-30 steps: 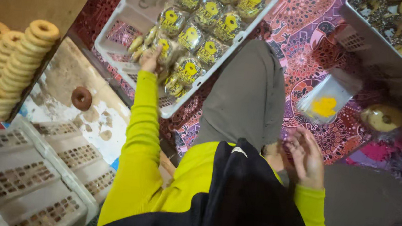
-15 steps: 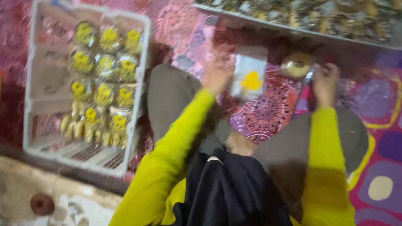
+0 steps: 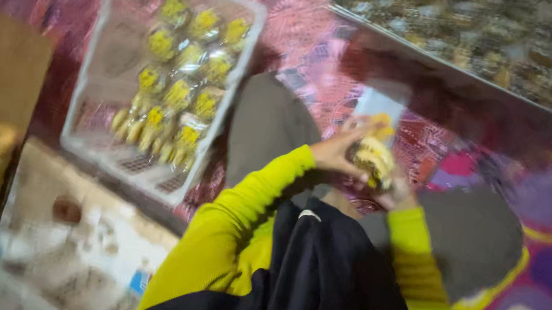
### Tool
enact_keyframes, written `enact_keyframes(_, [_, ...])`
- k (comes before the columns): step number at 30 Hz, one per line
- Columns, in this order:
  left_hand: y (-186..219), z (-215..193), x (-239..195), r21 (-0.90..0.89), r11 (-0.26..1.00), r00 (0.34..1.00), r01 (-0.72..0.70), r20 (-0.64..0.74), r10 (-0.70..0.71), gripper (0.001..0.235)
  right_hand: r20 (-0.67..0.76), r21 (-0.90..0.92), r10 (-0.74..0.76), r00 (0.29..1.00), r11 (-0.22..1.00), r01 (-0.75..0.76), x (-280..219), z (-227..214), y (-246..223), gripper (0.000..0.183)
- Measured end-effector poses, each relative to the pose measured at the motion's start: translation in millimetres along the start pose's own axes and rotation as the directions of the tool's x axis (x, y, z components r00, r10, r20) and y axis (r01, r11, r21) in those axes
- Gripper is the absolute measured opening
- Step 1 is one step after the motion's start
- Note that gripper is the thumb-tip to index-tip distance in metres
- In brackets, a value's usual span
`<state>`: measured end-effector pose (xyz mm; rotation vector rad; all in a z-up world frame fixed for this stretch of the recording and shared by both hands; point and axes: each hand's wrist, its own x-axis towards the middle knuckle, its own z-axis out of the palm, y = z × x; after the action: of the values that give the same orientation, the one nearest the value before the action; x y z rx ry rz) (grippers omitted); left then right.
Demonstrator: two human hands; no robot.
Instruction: The person sits on the floor and repeatedly picks donuts from a metal tray, places them into small plastic bags, and stacks the sealed packages in a white crate. The person handles both plain and seeded donuts, placing them one at a time into bags and arranging them in rows within the crate.
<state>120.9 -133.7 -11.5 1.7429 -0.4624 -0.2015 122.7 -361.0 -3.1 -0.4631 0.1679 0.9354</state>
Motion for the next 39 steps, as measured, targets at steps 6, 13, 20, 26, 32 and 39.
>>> enact_keyframes(6, [19, -130, -191, -0.418, 0.876, 0.693, 0.24, -0.558, -0.456, 0.108, -0.077, -0.246, 0.241, 0.968, 0.936, -0.252, 24, 48, 74, 0.078])
enact_keyframes(13, [-76, -315, -366, -0.498, 0.864, -0.467, 0.078, -0.784, -0.41, 0.098, -0.156, -0.239, -0.009, 0.988, 0.971, -0.029, 2, 11, 25, 0.059])
enact_keyframes(20, [-136, -334, -331, -0.786, 0.492, -0.686, 0.375, -0.592, -0.423, 0.12, -0.308, -0.249, -0.035, 0.951, 0.968, -0.045, -15, -15, 48, 0.051])
enact_keyframes(26, [-59, -305, -283, -0.431, 0.177, -0.45, 0.885, -0.888, 0.089, 0.121, -0.426, -0.298, -0.148, 0.893, 0.954, 0.016, -65, -49, 14, 0.042])
enact_keyframes(32, [-35, -93, -28, 0.289, 0.866, 0.794, 0.408, -0.581, -0.18, 0.029, -0.46, -0.758, -0.496, 0.737, 0.651, -0.035, 19, -103, -54, 0.036])
enact_keyframes(39, [-124, 10, 103, 0.907, 0.291, 0.778, 0.305, -0.061, -0.625, 0.132, -0.063, -0.759, -0.312, 0.948, -0.601, -0.249, 191, -137, -59, 0.037])
